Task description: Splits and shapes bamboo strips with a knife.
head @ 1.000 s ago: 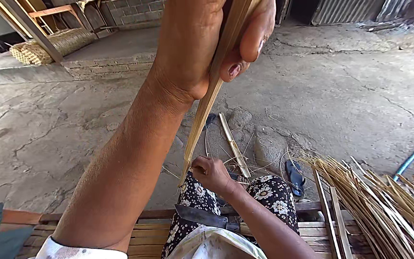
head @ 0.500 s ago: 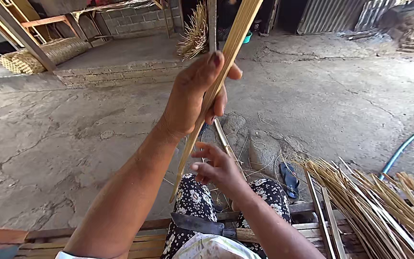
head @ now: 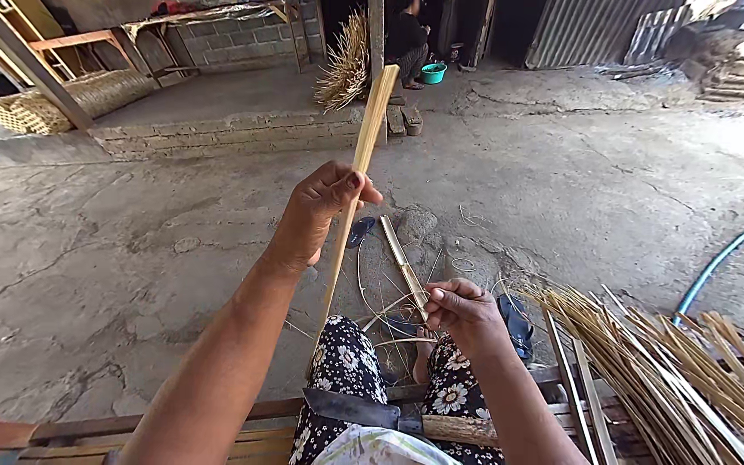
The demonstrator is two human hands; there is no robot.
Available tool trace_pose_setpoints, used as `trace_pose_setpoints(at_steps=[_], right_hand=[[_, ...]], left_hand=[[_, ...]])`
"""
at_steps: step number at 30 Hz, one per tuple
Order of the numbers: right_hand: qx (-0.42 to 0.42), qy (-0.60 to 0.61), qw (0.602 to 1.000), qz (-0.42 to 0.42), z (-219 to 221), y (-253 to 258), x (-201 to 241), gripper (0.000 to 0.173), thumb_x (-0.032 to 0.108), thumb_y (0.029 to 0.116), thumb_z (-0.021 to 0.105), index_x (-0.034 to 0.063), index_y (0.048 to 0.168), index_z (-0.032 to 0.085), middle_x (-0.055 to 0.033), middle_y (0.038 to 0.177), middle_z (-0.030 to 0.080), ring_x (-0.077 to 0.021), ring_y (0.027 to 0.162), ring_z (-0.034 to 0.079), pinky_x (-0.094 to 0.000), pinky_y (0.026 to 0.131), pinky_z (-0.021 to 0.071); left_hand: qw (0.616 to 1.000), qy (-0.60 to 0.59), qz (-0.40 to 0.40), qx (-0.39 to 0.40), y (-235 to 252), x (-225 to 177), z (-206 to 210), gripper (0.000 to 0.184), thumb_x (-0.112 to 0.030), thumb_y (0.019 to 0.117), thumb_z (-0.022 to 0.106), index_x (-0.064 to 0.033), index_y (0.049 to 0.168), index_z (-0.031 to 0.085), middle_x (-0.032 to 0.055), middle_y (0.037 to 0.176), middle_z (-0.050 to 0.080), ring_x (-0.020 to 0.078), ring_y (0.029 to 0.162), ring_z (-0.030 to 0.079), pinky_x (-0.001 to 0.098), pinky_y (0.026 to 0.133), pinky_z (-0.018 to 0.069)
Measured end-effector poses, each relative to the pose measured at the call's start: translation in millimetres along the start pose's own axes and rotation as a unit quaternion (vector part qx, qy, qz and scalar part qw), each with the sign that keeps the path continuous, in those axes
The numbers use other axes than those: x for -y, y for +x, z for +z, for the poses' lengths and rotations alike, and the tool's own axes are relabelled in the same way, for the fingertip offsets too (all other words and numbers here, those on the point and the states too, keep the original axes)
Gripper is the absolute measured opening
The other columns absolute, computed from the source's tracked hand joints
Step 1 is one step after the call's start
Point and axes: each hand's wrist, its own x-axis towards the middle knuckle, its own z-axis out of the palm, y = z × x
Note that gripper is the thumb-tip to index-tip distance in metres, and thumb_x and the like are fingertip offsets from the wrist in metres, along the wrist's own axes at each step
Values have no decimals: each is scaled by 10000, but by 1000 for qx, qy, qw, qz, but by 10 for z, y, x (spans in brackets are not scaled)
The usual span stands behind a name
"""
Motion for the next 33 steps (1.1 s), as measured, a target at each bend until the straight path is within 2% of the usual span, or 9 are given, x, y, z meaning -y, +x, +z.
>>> trace_pose_setpoints(at_steps=[3,5,6,12,17,22,27,30,33], right_hand=[[-56,-362,925,99,-201,71,-135,99,41,986,632,-21,1016,703,-96,829,740,-164,662,720,-315,627,627],[27,-595,781,188,-103,92,-209,314,149,991,645,72,1291,690,-137,1193,721,-289,1078,703,-515,970,548],[65,-620,758,192,5,78,-249,399,194,980,676,89,1364,650,-165,1299,675,-339,1192,652,-572,1037,494],[120,-556,823,-7,721,69,-303,562,506,973,649,58,1313,652,-97,1112,726,-224,792,694,-466,753,578],[72,-550,812,-181,803,180,-454,237,207,1020,564,51,1004,740,-90,820,723,-217,702,701,-423,641,571],[105,-577,806,-77,511,90,-596,253,195,1025,535,45,1014,739,-101,823,737,-254,757,727,-489,717,578],[54,-654,752,61,110,71,-742,282,231,1047,496,59,1070,718,-143,907,737,-331,895,725,-560,789,548],[23,-705,695,143,-109,52,-777,294,252,1069,463,82,1136,695,-159,1000,740,-362,996,717,-573,843,542],[0,-689,702,177,-269,60,-778,283,223,1066,478,78,1157,703,-158,1058,741,-353,1049,707,-574,903,532]], left_hand=[[999,-30,-26,-35,2,22,20,54,-124,1036,544,-111,1037,596,49,936,745,148,892,727,302,832,600],[994,-64,-43,-80,-1,-3,128,54,-71,1017,576,-114,1003,546,20,779,697,105,673,704,244,653,616],[991,-81,-47,-99,3,-5,185,92,-45,1008,586,-112,995,524,10,756,660,84,611,669,218,588,601],[987,-64,-64,-135,-83,37,485,183,-32,960,669,-120,1002,515,0,776,625,35,573,595,154,527,529],[992,-43,-71,-95,-169,-21,579,209,-27,951,679,-139,1058,539,13,830,610,33,577,563,145,512,501],[996,-24,-40,-75,-182,-29,421,176,-70,993,637,-118,1161,659,-2,879,658,19,609,573,130,534,495],[996,-40,-50,-65,-188,-37,308,415,-398,1096,433,-88,1228,674,0,772,653,52,582,575,170,517,496],[996,-54,-47,-58,-236,-29,256,395,-370,1096,429,-92,1191,694,2,708,654,55,544,581,178,507,508],[997,-53,-25,-57,-251,24,219,367,-346,1085,468,-84,1133,721,-14,680,652,39,540,577,167,516,500]])
